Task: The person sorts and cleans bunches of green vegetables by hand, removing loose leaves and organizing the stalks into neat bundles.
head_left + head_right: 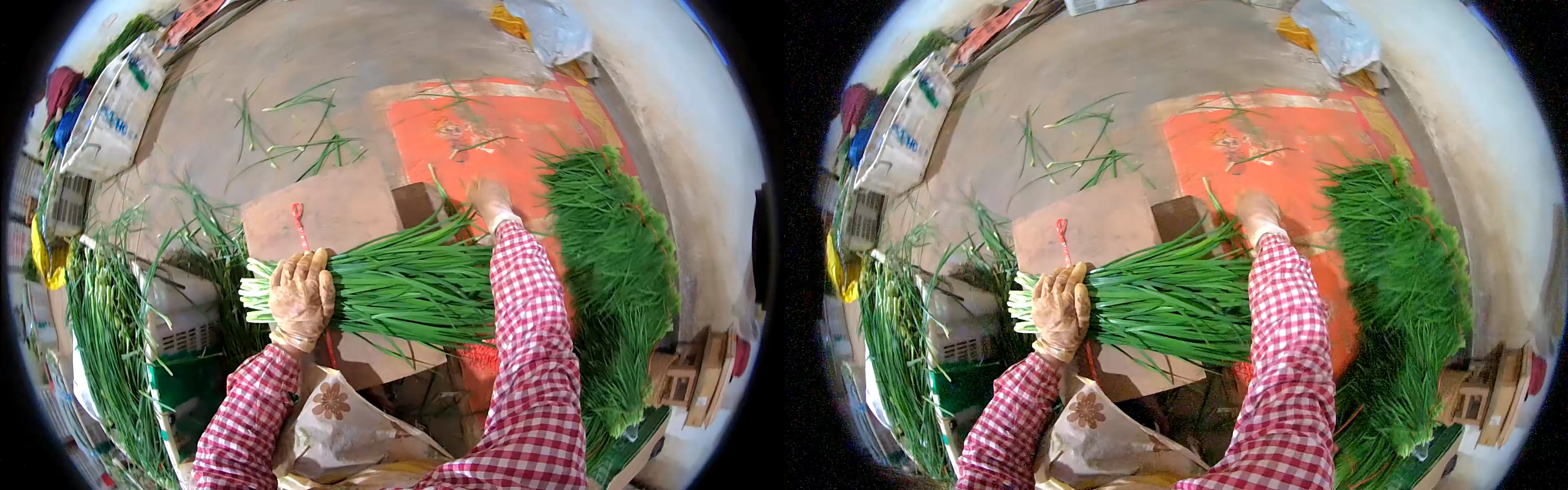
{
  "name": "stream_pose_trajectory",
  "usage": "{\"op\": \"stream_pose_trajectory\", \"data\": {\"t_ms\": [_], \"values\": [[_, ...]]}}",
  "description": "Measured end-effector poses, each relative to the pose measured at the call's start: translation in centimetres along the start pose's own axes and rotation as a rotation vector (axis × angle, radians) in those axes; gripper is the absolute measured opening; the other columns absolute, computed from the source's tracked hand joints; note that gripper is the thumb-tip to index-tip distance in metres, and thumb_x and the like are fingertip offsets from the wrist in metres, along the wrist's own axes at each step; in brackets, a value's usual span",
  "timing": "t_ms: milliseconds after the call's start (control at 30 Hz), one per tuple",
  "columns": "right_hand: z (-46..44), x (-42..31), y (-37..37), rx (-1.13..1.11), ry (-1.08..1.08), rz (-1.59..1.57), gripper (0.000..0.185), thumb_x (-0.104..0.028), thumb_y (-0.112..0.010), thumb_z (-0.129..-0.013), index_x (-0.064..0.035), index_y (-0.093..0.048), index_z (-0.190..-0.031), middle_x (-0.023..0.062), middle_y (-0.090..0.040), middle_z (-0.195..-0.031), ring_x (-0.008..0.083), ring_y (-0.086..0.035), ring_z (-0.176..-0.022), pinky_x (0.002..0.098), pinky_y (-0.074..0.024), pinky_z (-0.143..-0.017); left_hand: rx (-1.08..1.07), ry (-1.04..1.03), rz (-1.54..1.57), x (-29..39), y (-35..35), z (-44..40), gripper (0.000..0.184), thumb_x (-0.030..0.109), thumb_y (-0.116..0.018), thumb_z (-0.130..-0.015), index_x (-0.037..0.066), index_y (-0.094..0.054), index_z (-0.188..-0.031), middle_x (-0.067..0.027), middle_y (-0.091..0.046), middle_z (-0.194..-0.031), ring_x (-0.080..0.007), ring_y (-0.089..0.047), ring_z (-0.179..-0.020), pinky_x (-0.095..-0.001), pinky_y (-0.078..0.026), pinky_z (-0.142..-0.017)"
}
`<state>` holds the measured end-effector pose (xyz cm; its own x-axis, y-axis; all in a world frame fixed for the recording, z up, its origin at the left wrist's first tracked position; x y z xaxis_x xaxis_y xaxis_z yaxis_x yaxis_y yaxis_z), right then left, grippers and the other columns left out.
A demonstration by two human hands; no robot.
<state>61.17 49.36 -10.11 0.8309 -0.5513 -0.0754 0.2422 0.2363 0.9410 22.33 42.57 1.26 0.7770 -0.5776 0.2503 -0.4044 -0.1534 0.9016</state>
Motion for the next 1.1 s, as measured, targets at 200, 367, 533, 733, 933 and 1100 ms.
{"op": "stream_pose_trajectory", "data": {"t_ms": [200,367,533,733,933,1100], "values": [[-2.2,0.7,-12.7,-0.231,0.505,0.126,0.045,-0.031,-0.055,-0.088,-0.0105,-0.055,-0.128,0.0137,-0.049,-0.136,0.0293,-0.048,-0.123,0.0368,-0.0402,-0.102,-0.077,0.071,-0.079,-0.9,-0.5,0.1,0.030,0.021,-0.043,-0.089,0.007,-0.055,-0.113,-0.0122,-0.058,-0.111,-0.0286,-0.052,-0.108,-0.0434,-0.036,-0.099],[-3.9,4.1,-14.0,-0.226,0.392,0.267,0.044,-0.028,-0.053,-0.090,-0.0105,-0.053,-0.130,0.0134,-0.048,-0.137,0.0284,-0.047,-0.125,0.0363,-0.0390,-0.103,-0.047,0.101,-0.054,-0.5,-0.6,-0.1,0.042,0.029,-0.049,-0.087,0.005,-0.053,-0.121,-0.0132,-0.055,-0.118,-0.0274,-0.051,-0.113,-0.0414,-0.034,-0.102],[-5.0,8.3,-11.1,-0.078,0.242,0.161,0.043,-0.025,-0.051,-0.092,-0.0105,-0.051,-0.132,0.0132,-0.047,-0.138,0.0276,-0.045,-0.126,0.0358,-0.0377,-0.104,-0.074,0.132,-0.053,-0.6,-1.2,-0.2,0.041,0.029,-0.050,-0.087,0.003,-0.055,-0.119,-0.0121,-0.059,-0.111,-0.0264,-0.054,-0.109,-0.0405,-0.036,-0.100],[-3.2,11.0,3.2,0.319,0.316,-0.282,0.042,-0.021,-0.049,-0.093,-0.0105,-0.049,-0.134,0.0129,-0.046,-0.140,0.0266,-0.044,-0.129,0.0352,-0.0363,-0.105,-0.095,0.110,-0.055,-0.6,-1.4,-0.4,0.040,0.031,-0.047,-0.089,0.003,-0.055,-0.116,-0.0104,-0.059,-0.104,-0.0260,-0.054,-0.104,-0.0418,-0.035,-0.099],[16.5,-6.9,20.5,0.593,0.955,0.028,0.032,-0.014,-0.050,-0.091,-0.0044,-0.057,-0.121,0.0092,-0.055,-0.129,0.0255,-0.052,-0.116,0.0343,-0.0387,-0.102,-0.138,0.187,-0.063,-0.6,-0.8,-0.9,0.039,0.029,-0.046,-0.091,0.004,-0.051,-0.120,-0.0124,-0.054,-0.115,-0.0274,-0.049,-0.112,-0.0425,-0.032,-0.102],[25.0,-18.5,13.4,0.689,1.254,0.445,0.029,-0.018,-0.052,-0.089,-0.0129,-0.053,-0.118,0.0013,-0.058,-0.107,0.0170,-0.053,-0.107,0.0448,-0.0218,-0.111,-0.175,-0.008,0.265,2.0,8.9,3.4,0.036,0.025,-0.046,-0.095,0.003,-0.052,-0.122,-0.0162,-0.053,-0.122,-0.0291,-0.050,-0.115,-0.0419,-0.037,-0.101]]}}
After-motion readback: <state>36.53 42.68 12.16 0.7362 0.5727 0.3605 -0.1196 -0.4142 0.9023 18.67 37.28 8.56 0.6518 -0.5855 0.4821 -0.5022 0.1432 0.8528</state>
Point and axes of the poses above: each hand's wrist, its own z-axis away from the middle knuckle, its own y-axis out of the back of the hand, x = y × z, the point moved 7 cm from there along -z, towards the middle knuckle
